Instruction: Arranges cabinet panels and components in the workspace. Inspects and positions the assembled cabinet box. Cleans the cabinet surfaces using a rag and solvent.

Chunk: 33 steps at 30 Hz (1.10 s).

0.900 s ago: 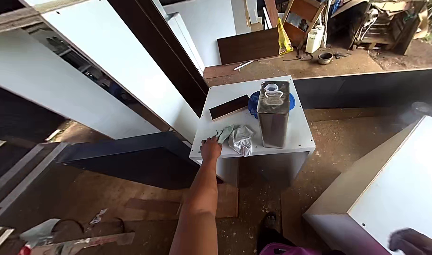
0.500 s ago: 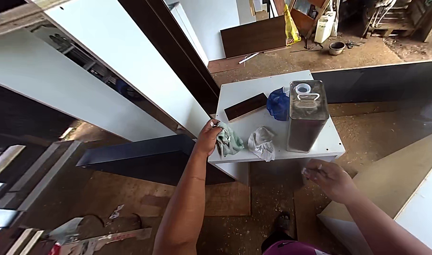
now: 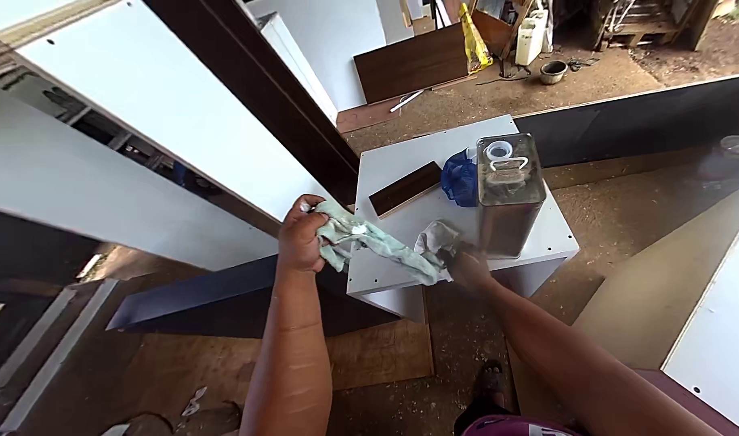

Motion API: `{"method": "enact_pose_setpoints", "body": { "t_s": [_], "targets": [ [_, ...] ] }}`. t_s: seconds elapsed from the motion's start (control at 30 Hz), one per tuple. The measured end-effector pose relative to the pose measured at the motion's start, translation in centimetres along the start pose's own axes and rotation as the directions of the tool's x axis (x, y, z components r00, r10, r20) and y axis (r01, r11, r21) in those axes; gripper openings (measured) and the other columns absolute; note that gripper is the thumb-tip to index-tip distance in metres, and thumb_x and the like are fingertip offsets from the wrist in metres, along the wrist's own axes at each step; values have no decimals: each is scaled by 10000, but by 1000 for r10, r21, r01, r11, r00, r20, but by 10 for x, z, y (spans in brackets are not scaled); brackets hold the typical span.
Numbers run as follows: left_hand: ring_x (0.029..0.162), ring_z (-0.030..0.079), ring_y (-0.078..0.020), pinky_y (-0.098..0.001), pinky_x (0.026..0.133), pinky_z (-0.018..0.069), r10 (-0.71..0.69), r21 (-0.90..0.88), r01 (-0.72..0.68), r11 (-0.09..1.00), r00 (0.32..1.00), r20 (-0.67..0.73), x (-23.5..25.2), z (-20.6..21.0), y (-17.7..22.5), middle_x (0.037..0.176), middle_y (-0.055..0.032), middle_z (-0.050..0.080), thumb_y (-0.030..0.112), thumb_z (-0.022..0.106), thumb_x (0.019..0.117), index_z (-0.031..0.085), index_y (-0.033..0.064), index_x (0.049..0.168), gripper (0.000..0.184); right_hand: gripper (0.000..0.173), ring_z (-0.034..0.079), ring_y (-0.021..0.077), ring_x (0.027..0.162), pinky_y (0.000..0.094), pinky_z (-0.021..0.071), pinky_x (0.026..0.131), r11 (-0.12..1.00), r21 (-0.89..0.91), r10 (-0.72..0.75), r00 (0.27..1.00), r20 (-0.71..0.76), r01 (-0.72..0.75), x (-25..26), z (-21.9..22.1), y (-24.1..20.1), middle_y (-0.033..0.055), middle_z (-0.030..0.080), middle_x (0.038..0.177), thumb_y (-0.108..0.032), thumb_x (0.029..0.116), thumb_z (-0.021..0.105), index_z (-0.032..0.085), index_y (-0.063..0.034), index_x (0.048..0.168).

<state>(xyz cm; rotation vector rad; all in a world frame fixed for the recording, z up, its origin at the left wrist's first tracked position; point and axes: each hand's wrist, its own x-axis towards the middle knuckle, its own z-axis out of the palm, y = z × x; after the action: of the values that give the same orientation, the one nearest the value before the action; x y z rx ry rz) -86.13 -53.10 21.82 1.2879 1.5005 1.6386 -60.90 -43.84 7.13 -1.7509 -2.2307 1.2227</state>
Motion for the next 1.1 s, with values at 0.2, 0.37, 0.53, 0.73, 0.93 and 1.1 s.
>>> {"method": "enact_pose_setpoints", "body": {
  "t_s": [0.2, 0.37, 0.53, 0.73, 0.93, 1.1],
  "targets": [
    [1124, 625, -393, -625, 933, 502, -171, 732, 187, 655, 980, -98, 11, 51, -1, 1272, -236, 620, 147, 622, 995, 556, 12, 1349, 385, 427, 483, 386, 1385, 655, 412, 1068, 995, -93, -25, 987, 157, 40, 15, -8, -16, 205, 558, 1444, -263, 992, 565, 623, 1, 1323],
    [1464, 367, -386, -524, 1163, 371, -5, 416, 25, 909, 999, -51, -67, 193, -21, 1583, -304, 336, 320, 713, 902, 217, -65, 1572, 918, 265, 653, 230, 922, 447, 549, 837, 671, 740, -114, 993, 36, 50, -45, -1, 57, 147, 663, 1020, -151, 953, 594, 625, 17, 1155],
    [1522, 109, -514, -617, 1216, 142, 138, 426, -21, 905, 959, -246, -90, 340, -54, 1642, -367, 50, 463, 900, 635, 46, -69, 1600, 1394, 201, 654, 150, 722, 358, 571, 652, 133, 985, 220, 972, 81, -112, -125, 5, 139, 59, 666, 835, -124, 977, 487, 615, -49, 1113],
    [1520, 150, -500, -557, 1228, 192, 171, 503, 95, 859, 872, -458, -56, 354, -77, 1646, -347, 87, 559, 920, 612, 54, -52, 1605, 1453, 144, 688, 176, 704, 362, 603, 650, 166, 982, 234, 971, 48, -88, -172, -60, 176, 86, 687, 816, -99, 945, 625, 585, -29, 1065],
    [1478, 330, -339, -393, 1213, 298, 202, 378, -26, 925, 877, -436, -28, 320, -90, 1591, -301, 275, 404, 934, 654, 33, -24, 1607, 1380, 122, 682, 102, 713, 303, 598, 685, 96, 972, 113, 968, -223, 213, -194, -103, 214, 8, 686, 775, -52, 962, 464, 573, -97, 929],
    [1434, 409, -198, -339, 1173, 371, 312, 296, -251, 922, 933, -179, -30, 278, -68, 1594, -206, 323, 304, 907, 668, 80, 19, 1610, 1285, 183, 684, 134, 765, 346, 600, 716, -11, 915, 230, 892, -389, 402, -199, -124, 236, 35, 677, 824, -93, 1003, 385, 564, -100, 1042]
  ]
}}
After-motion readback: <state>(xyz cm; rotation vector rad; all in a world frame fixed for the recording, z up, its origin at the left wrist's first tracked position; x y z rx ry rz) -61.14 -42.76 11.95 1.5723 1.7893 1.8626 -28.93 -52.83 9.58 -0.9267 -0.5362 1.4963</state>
